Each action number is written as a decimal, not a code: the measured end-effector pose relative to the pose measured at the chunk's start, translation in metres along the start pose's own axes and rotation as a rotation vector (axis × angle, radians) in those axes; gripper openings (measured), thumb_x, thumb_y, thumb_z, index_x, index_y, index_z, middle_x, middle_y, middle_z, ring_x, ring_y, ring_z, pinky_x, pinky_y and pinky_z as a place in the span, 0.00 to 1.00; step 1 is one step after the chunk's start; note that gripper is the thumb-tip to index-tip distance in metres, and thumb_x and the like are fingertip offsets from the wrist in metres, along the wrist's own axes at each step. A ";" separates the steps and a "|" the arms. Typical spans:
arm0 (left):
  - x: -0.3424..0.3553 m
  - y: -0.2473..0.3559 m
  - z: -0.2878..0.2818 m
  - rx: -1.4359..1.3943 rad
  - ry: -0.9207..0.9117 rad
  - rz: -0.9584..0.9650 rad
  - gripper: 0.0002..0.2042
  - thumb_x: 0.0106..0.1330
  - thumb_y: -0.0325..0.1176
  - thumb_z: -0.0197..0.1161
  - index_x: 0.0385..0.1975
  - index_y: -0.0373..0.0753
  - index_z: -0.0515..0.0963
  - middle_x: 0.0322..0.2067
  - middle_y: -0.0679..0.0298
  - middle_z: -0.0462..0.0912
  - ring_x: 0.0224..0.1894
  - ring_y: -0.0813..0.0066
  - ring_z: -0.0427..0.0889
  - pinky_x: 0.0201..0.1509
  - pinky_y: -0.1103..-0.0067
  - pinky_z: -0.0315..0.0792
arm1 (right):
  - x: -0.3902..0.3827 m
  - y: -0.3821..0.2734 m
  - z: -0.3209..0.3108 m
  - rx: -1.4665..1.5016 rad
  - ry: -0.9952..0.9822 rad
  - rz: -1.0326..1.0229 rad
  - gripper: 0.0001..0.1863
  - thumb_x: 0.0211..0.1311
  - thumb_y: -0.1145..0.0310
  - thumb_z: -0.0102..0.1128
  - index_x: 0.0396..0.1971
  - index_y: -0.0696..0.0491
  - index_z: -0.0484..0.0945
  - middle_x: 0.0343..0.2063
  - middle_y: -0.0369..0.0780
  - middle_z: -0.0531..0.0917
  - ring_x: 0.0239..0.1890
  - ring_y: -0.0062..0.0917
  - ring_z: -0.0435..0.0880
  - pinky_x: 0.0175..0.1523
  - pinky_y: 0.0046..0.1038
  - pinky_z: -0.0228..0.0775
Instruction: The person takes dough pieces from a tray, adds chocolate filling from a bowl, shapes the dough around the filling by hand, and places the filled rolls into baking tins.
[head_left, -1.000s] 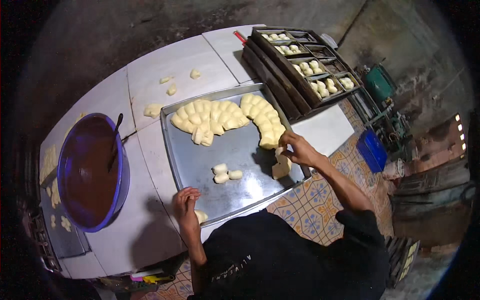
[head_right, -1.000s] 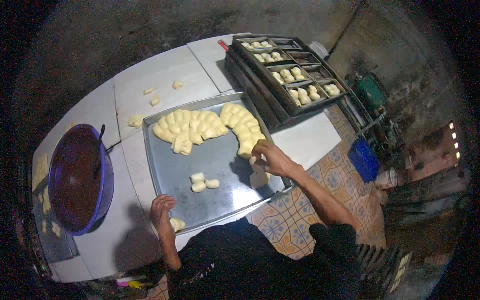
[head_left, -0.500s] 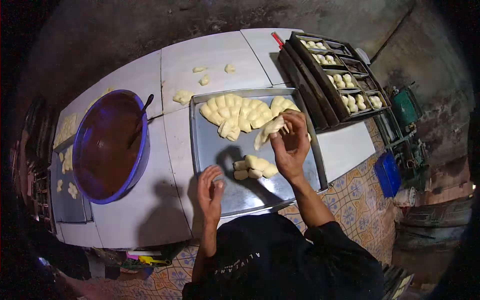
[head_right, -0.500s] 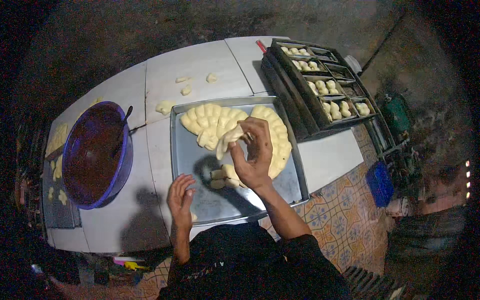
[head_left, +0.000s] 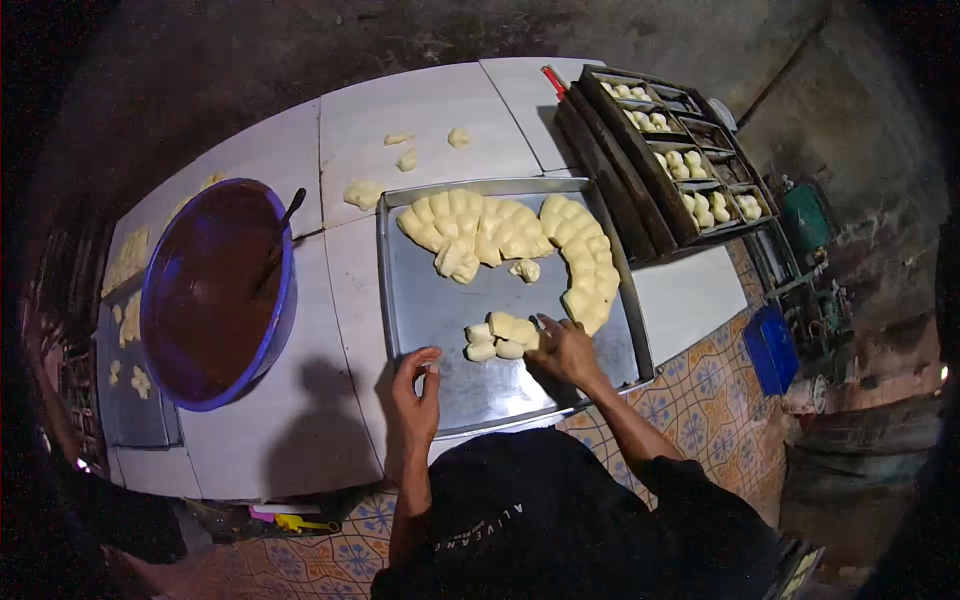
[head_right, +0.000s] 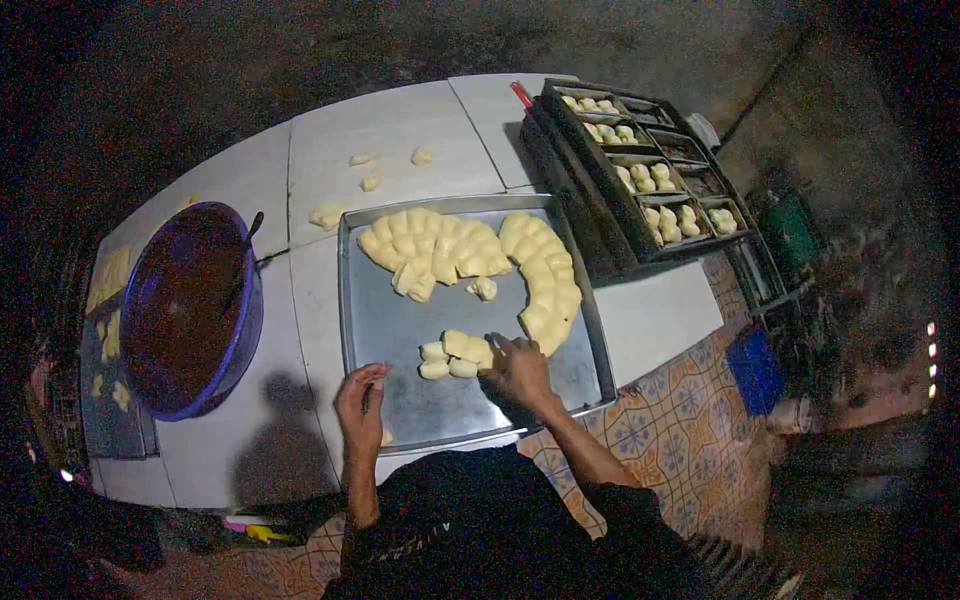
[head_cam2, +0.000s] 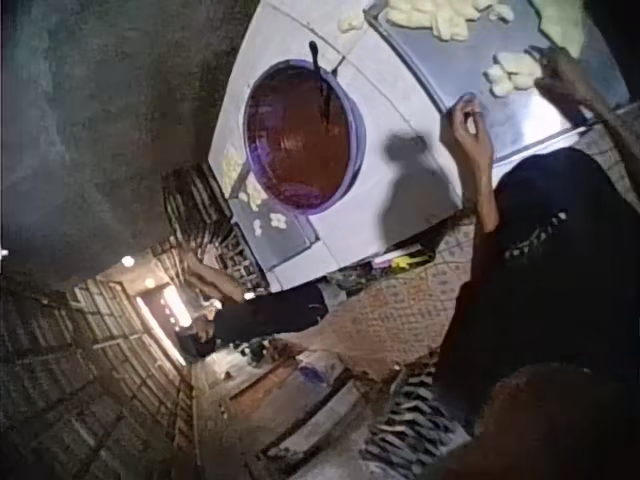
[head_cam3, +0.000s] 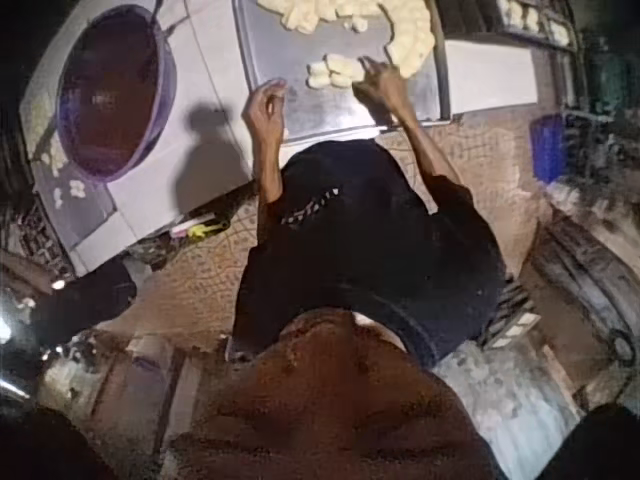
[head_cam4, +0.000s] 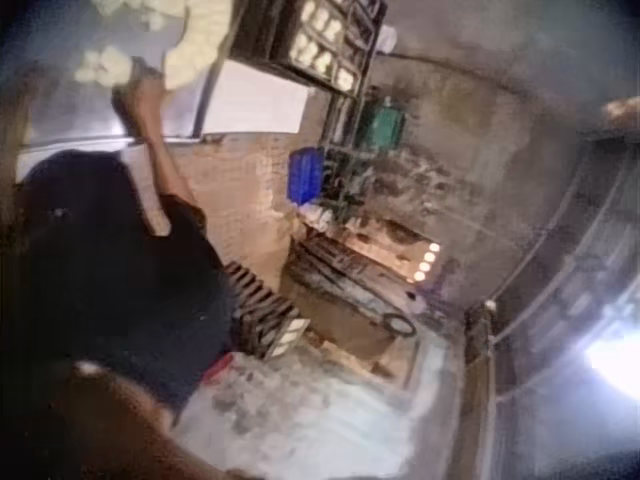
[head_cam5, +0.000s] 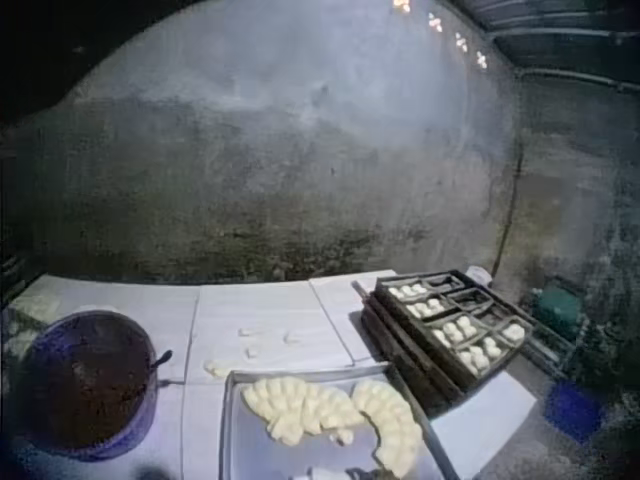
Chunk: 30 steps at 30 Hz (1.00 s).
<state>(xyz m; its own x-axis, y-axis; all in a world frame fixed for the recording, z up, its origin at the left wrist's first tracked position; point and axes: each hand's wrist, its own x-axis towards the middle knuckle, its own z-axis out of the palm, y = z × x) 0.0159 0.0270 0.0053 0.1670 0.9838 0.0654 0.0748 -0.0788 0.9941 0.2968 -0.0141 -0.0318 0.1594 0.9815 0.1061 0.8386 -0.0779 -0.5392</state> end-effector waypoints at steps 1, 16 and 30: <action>0.001 0.008 0.004 -0.002 -0.019 0.001 0.10 0.64 0.23 0.55 0.45 0.31 0.75 0.44 0.57 0.80 0.48 0.70 0.78 0.56 0.75 0.69 | -0.007 -0.001 0.009 -0.094 0.084 -0.115 0.25 0.46 0.72 0.64 0.48 0.57 0.75 0.33 0.48 0.80 0.32 0.39 0.80 0.40 0.32 0.73; 0.014 -0.004 0.034 -0.238 -0.315 0.075 0.06 0.67 0.28 0.55 0.41 0.34 0.72 0.33 0.58 0.80 0.35 0.74 0.80 0.40 0.77 0.73 | 0.016 -0.107 -0.128 1.316 0.429 -0.119 0.12 0.51 0.76 0.52 0.38 0.61 0.75 0.40 0.41 0.74 0.43 0.25 0.74 0.48 0.25 0.69; 0.007 0.005 0.021 -1.194 0.076 -0.216 0.12 0.71 0.37 0.52 0.45 0.35 0.71 0.50 0.46 0.76 0.58 0.55 0.70 0.67 0.63 0.58 | 0.000 -0.147 -0.008 0.635 -0.300 -0.054 0.22 0.58 0.69 0.64 0.53 0.56 0.75 0.42 0.45 0.81 0.44 0.31 0.80 0.51 0.28 0.69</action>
<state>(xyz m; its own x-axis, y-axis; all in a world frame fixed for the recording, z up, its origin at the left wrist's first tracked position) 0.0381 0.0303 0.0085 0.2021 0.9684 -0.1462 -0.8649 0.2465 0.4373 0.1780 -0.0039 0.0543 -0.1013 0.9941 -0.0393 0.3606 -0.0002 -0.9327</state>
